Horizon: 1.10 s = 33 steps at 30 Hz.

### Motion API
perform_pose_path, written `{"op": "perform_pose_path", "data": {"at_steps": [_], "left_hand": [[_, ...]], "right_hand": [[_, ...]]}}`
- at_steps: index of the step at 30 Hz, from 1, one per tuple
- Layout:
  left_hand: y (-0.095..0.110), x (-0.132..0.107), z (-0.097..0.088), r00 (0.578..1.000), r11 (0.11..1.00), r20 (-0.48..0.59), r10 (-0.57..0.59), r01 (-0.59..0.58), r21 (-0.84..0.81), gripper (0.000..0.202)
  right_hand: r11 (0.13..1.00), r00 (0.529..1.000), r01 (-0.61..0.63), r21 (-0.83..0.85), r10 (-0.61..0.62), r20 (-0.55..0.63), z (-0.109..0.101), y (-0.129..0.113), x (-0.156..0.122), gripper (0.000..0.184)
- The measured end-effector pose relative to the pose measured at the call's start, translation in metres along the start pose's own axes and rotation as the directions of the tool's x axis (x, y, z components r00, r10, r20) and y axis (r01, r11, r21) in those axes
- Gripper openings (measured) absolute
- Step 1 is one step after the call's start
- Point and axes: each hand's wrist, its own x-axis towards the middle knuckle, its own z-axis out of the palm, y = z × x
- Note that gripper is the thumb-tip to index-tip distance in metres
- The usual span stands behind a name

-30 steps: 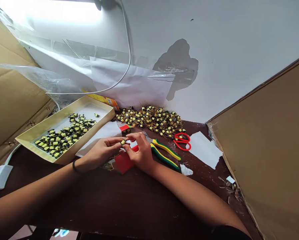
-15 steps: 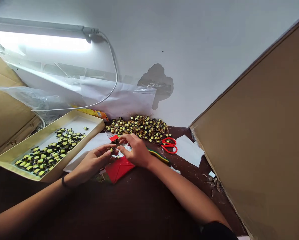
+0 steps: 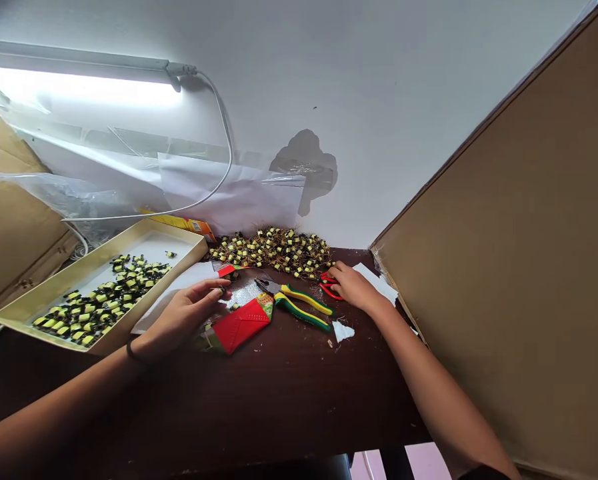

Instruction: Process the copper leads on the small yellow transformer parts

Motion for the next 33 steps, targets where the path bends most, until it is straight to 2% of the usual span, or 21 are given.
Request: {"op": "perform_pose_path", "data": {"at_steps": [4,9,12,15,17,21,25,28,33], "left_hand": [[-0.004,0.004,-0.004,0.996,0.987,0.005,0.091,-0.091,0.131,0.063],[-0.009,0.006,-0.005,0.993,0.977,-0.020,0.117,-0.112,0.182,0.059],[-0.008,0.005,-0.003,0.992,0.979,-0.030,0.119,-0.112,0.173,0.056],[-0.007,0.004,-0.003,0.989,0.982,-0.082,0.123,-0.110,0.154,0.053],[-0.007,0.004,-0.003,0.987,0.983,-0.095,0.126,-0.112,0.144,0.054],[-0.009,0.006,-0.005,0.987,0.980,-0.099,0.129,-0.111,0.167,0.052],[-0.011,0.007,-0.006,0.976,0.954,-0.114,0.184,-0.150,0.261,0.044],[-0.012,0.008,-0.007,0.975,0.938,-0.090,0.203,-0.167,0.305,0.041],[-0.014,0.010,-0.008,0.970,0.903,-0.080,0.230,-0.182,0.388,0.041]], "right_hand": [[0.996,0.996,0.076,-0.037,-0.077,-0.032,-0.002,0.001,-0.008,0.015],[0.987,0.966,0.117,0.106,-0.089,-0.244,-0.008,0.007,-0.017,0.013],[0.966,0.944,0.105,0.236,-0.022,-0.330,-0.020,-0.008,-0.013,0.023],[0.947,0.900,0.220,0.235,-0.104,-0.423,-0.032,-0.041,0.001,0.044],[0.925,0.895,0.298,0.235,-0.185,-0.405,-0.038,-0.065,0.015,0.053],[0.900,0.906,0.371,0.229,-0.296,-0.303,-0.039,-0.095,0.044,0.047],[0.856,0.923,0.381,0.349,-0.327,-0.204,-0.027,-0.105,0.061,0.048],[0.796,0.909,0.418,0.438,-0.364,-0.204,-0.018,-0.111,0.063,0.046],[0.773,0.880,0.476,0.420,-0.420,-0.224,-0.015,-0.121,0.061,0.033]]}}
